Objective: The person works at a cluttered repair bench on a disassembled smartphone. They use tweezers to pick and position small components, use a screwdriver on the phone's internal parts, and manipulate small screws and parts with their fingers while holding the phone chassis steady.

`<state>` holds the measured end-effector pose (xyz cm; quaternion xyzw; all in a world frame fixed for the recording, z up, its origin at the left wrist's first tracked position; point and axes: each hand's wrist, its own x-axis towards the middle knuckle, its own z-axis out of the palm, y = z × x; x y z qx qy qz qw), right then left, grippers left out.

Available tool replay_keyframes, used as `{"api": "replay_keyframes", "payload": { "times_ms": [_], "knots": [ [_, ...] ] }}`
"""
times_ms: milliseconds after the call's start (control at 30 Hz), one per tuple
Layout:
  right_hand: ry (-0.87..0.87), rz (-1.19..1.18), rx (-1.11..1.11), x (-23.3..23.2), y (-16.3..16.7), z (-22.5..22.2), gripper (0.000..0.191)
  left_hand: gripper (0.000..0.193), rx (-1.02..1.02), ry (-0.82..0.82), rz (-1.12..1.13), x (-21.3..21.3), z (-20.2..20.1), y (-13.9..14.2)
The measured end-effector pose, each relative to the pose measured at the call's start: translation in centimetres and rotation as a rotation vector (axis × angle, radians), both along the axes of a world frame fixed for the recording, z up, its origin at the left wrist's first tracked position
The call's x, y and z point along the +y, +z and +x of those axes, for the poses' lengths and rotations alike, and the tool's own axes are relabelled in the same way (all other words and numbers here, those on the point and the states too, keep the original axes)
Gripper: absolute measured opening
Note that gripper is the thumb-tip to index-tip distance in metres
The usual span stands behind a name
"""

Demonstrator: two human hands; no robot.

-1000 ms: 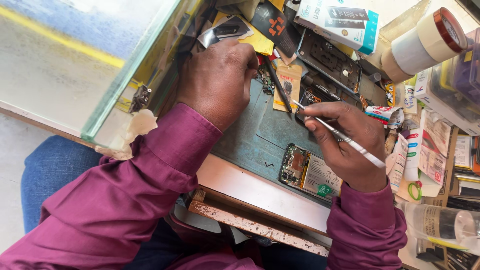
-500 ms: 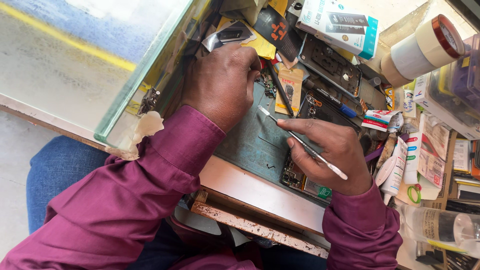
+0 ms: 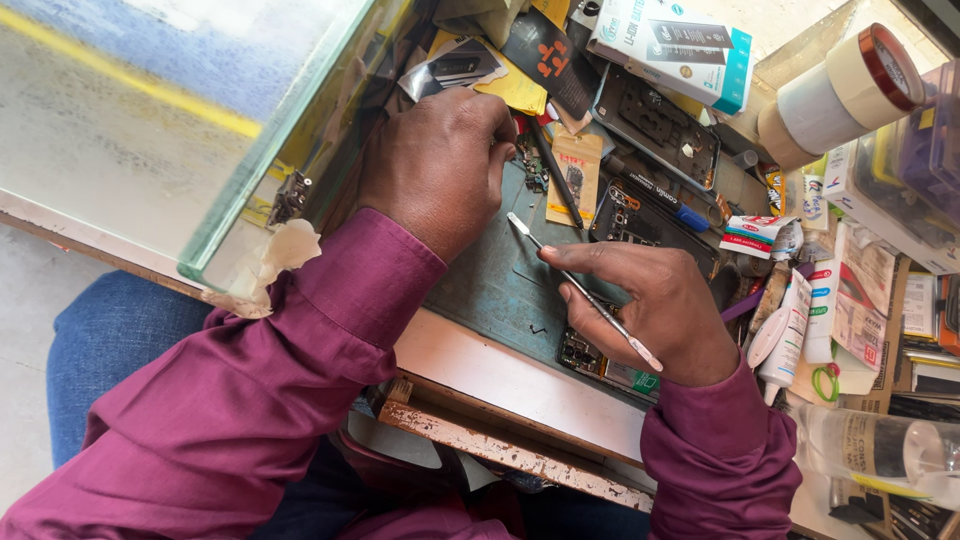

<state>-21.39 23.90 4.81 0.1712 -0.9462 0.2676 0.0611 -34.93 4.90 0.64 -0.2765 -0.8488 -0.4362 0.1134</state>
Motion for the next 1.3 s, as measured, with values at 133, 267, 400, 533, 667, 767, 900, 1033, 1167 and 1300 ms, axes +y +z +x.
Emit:
{"api": "replay_keyframes", "payload": {
  "times_ms": [133, 267, 400, 533, 667, 767, 900, 1033, 1167, 1300],
  "knots": [
    [-0.128, -0.075, -0.069, 0.5, 0.3, 0.3, 0.029, 0.007, 0.027, 0.000, -0.018, 0.0, 0.0, -0.1],
    [-0.124, -0.162, 0.045, 1.1, 0.8, 0.9, 0.026, 0.006, -0.004, 0.006, -0.056, 0.0, 0.0, -0.2],
    [-0.116, -0.064, 0.047, 1.2, 0.7, 0.9, 0.023, 0.007, -0.001, -0.003, -0.033, -0.1, 0.2, -0.2],
    [-0.091, -0.013, 0.022, 0.9, 0.7, 0.8, 0.023, 0.009, -0.012, 0.003, -0.025, -0.1, 0.4, -0.2],
    [-0.087, 0.003, 0.000, 0.6, 0.8, 0.8, 0.023, 0.009, -0.008, 0.002, -0.033, -0.2, 0.5, -0.2],
    [-0.077, -0.010, -0.045, 0.6, 0.9, 0.8, 0.026, 0.011, -0.011, 0.005, -0.047, -0.1, 0.5, -0.3],
    [-0.084, -0.030, -0.075, 0.6, 1.0, 0.8, 0.027, 0.010, -0.009, 0.009, -0.054, 0.0, 0.6, -0.3],
    [-0.114, -0.024, -0.086, 0.6, 1.1, 0.8, 0.026, 0.011, -0.010, 0.007, -0.062, 0.0, 0.6, -0.3],
    [-0.215, -0.093, -0.215, 0.5, 1.0, 0.9, 0.025, 0.010, -0.007, 0.006, -0.060, -0.1, 0.7, -0.3],
    [-0.236, -0.119, -0.187, 0.7, 1.0, 1.1, 0.027, 0.011, -0.016, -0.006, -0.068, -0.1, 0.7, -0.2]
  ]
}}
